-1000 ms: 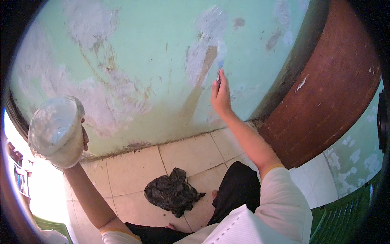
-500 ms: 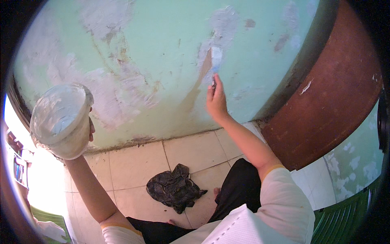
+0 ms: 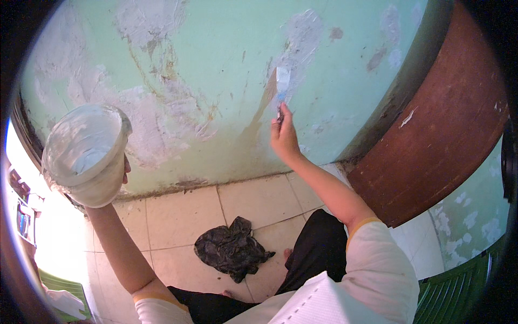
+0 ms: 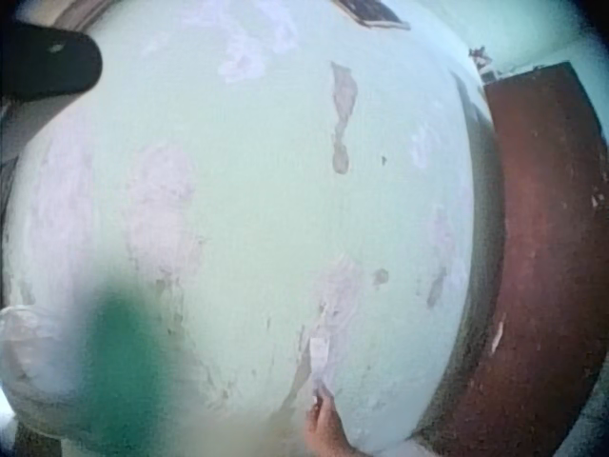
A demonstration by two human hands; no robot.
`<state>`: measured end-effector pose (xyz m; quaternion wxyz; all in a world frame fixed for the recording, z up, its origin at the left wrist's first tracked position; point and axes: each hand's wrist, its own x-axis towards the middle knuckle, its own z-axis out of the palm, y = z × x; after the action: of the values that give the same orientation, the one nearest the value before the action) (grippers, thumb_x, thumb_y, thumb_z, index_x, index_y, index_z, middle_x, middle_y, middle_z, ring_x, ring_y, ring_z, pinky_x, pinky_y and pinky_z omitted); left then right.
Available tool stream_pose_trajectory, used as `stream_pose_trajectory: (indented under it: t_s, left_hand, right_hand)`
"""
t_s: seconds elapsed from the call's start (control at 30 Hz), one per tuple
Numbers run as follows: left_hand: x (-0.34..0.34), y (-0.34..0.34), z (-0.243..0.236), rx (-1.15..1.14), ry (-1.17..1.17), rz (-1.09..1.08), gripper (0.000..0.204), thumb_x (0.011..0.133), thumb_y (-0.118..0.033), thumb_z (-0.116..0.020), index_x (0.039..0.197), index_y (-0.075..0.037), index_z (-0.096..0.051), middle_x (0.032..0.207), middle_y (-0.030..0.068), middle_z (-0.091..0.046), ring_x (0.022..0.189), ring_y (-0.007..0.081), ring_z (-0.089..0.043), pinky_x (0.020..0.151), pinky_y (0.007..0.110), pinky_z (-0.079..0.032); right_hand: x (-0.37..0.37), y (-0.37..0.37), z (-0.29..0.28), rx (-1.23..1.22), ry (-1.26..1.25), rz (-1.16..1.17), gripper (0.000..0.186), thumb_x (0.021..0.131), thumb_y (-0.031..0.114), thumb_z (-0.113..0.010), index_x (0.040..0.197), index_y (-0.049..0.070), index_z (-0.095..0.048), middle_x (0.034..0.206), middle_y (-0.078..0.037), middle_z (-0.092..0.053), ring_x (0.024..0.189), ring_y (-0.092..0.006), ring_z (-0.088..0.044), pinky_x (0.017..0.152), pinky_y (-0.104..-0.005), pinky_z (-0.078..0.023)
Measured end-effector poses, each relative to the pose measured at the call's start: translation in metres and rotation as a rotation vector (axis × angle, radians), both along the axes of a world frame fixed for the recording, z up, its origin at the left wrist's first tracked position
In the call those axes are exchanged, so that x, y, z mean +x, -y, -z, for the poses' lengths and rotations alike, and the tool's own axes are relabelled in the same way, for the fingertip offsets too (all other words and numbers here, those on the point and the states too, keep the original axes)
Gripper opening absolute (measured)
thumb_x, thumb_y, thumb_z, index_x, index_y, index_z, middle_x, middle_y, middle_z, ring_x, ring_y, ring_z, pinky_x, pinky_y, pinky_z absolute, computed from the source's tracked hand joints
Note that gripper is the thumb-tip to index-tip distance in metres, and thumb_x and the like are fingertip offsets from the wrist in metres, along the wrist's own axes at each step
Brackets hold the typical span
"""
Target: The person applies plaster to a wall using a putty knife, scooping material from a container and smoothing it over damaged areas.
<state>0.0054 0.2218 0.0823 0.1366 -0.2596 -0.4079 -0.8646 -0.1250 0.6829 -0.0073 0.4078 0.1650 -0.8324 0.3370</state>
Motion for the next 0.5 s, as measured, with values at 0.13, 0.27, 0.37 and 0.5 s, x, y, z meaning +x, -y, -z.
stream_pose_trajectory:
  t_s: [0.13, 0.27, 0.37, 0.5]
  left_hand:
    - [0.008, 0.012, -0.001, 0.002, 0.035, -0.072, 0.101, 0.079, -0.075, -0.051, 0.135, 0.008, -0.036, 0.100, 0.0387, -0.053, 0.049, 0.0391, -0.059, 0.030, 0.041, -0.048]
    - [0.010, -0.008, -0.009, 0.001, -0.048, -0.028, 0.099, 0.080, -0.074, -0.050, 0.134, 0.008, -0.038, 0.097, 0.0383, -0.055, 0.047, 0.0370, -0.059, 0.029, 0.039, -0.047]
    - [0.010, -0.016, -0.012, -0.047, -0.059, -0.089, 0.100, 0.081, -0.078, -0.043, 0.136, 0.005, -0.038, 0.096, 0.0383, -0.058, 0.047, 0.0325, -0.061, 0.029, 0.034, -0.048]
    - [0.004, -0.005, -0.007, -0.012, -0.031, -0.086, 0.095, 0.084, -0.074, -0.042, 0.136, 0.005, -0.039, 0.097, 0.0387, -0.057, 0.046, 0.0328, -0.059, 0.028, 0.034, -0.046]
  right_hand:
    - [-0.016, -0.019, -0.060, -0.064, -0.176, 0.112, 0.053, 0.101, 0.016, -0.046, 0.145, -0.007, -0.024, 0.138, -0.031, -0.045, 0.126, -0.0414, -0.049, 0.106, -0.0428, -0.040]
    - [-0.034, -0.037, -0.074, -0.097, -0.086, 0.144, 0.053, 0.101, 0.016, -0.045, 0.144, -0.005, -0.024, 0.138, -0.031, -0.044, 0.125, -0.0418, -0.050, 0.105, -0.0426, -0.040]
    - [-0.030, -0.021, -0.029, -0.095, 0.030, 0.112, 0.053, 0.101, 0.016, -0.046, 0.144, -0.003, -0.023, 0.138, -0.031, -0.044, 0.125, -0.0416, -0.050, 0.105, -0.0430, -0.040]
    - [0.012, -0.009, 0.025, 0.023, 0.061, 0.031, 0.053, 0.101, 0.017, -0.045, 0.145, -0.002, -0.022, 0.138, -0.030, -0.044, 0.124, -0.0393, -0.051, 0.103, -0.0431, -0.042]
